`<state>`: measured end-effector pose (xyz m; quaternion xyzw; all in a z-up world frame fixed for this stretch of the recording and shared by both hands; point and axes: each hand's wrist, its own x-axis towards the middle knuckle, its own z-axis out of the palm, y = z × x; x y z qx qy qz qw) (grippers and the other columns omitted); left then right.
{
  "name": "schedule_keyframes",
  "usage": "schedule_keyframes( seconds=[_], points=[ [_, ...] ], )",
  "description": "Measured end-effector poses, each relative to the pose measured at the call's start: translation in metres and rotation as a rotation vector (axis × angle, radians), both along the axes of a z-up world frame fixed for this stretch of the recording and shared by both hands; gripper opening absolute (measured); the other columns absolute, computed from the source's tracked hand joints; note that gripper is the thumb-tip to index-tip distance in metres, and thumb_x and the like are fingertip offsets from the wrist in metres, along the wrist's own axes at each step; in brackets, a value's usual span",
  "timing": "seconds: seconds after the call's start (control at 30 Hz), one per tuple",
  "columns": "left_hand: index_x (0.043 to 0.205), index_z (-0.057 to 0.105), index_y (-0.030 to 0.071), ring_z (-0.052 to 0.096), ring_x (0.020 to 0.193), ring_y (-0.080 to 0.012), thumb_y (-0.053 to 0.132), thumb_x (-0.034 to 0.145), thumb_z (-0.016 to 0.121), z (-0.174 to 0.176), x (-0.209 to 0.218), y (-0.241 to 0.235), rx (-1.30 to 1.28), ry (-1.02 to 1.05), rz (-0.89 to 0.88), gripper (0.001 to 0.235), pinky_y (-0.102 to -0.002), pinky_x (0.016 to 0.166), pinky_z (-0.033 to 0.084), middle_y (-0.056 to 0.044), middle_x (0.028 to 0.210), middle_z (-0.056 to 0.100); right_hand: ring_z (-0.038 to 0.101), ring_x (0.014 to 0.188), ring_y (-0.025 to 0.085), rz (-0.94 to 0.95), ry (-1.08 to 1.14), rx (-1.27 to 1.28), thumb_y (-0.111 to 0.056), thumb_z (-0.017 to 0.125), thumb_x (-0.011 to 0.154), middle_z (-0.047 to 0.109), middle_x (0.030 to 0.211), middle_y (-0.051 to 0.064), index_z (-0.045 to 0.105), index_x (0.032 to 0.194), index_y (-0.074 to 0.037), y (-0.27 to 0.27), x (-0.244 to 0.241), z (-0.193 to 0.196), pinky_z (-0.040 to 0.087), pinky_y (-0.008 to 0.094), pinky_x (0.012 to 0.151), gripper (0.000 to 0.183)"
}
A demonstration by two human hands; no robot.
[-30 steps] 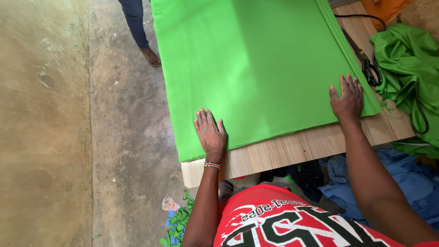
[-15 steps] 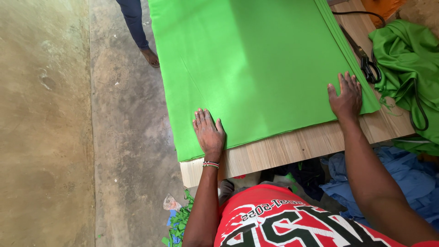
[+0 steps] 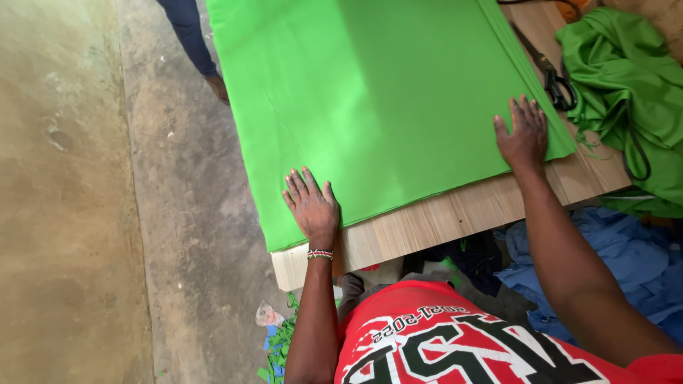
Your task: Smoothing, folding, and cutting green fabric on a wooden table using scissors
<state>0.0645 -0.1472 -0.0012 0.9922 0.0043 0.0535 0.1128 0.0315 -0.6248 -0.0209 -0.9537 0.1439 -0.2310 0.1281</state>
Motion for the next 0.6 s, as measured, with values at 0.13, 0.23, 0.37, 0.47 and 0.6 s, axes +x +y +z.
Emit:
schedule_keyframes(
  seconds=[0.13, 0.23, 0.37, 0.47, 0.6],
  points=[
    [0.166, 0.023, 0.019, 0.011, 0.161, -0.0292, 0.06, 0.108, 0.025, 0.01, 0.001, -0.002, 0.039, 0.159, 0.047, 0.071, -0.053, 0.129, 0.002, -0.012, 0.173, 0.018, 0.046, 0.139, 0.052, -0.052, -0.072, 0.047, -0.027, 0.072, 0.1, 0.055, 0.149, 0.034, 0.062, 0.146, 0.004, -0.013, 0.024, -0.032, 0.032, 0.061, 0.115, 0.056],
    [0.164, 0.03, 0.016, 0.021, 0.159, -0.0314, 0.054, 0.107, 0.038, 0.025, -0.004, -0.006, 0.08, 0.094, 0.055, 0.069, -0.057, 0.127, 0.008, -0.016, 0.17, 0.028, 0.044, 0.135, 0.061, 0.174, -0.122, 0.077, -0.013, 0.072, 0.102, 0.05, 0.145, 0.044, 0.055, 0.148, 0.015, 0.019, 0.031, 0.013, 0.034, 0.063, 0.114, 0.056],
    [0.163, 0.024, 0.012, 0.013, 0.159, -0.0332, 0.053, 0.106, 0.034, -0.01, 0.002, 0.0, 0.137, -0.003, 0.031, 0.072, -0.06, 0.125, 0.009, -0.015, 0.171, 0.019, 0.024, 0.153, 0.046, 0.26, 0.195, 0.045, -0.044, 0.043, 0.112, 0.031, 0.167, 0.029, 0.042, 0.162, 0.004, 0.01, 0.035, 0.006, 0.014, 0.055, 0.122, 0.069],
    [0.164, 0.025, 0.018, 0.015, 0.159, -0.0301, 0.055, 0.105, 0.036, -0.012, 0.007, -0.002, 0.165, -0.042, 0.081, 0.071, -0.063, 0.125, 0.01, -0.009, 0.172, 0.02, 0.028, 0.15, 0.049, 0.239, 0.138, 0.009, -0.043, 0.046, 0.113, 0.038, 0.165, 0.032, 0.046, 0.161, 0.008, 0.015, 0.037, 0.021, 0.016, 0.055, 0.12, 0.071],
    [0.161, 0.025, 0.006, 0.009, 0.157, -0.0431, 0.059, 0.101, 0.042, -0.008, 0.01, -0.007, -0.043, -0.015, 0.414, 0.082, -0.067, 0.122, 0.005, -0.018, 0.17, 0.018, 0.021, 0.153, 0.046, 0.226, 0.206, 0.095, -0.046, 0.041, 0.113, 0.032, 0.167, 0.03, 0.041, 0.163, 0.006, 0.027, 0.027, 0.047, 0.01, 0.053, 0.121, 0.072]
  ],
)
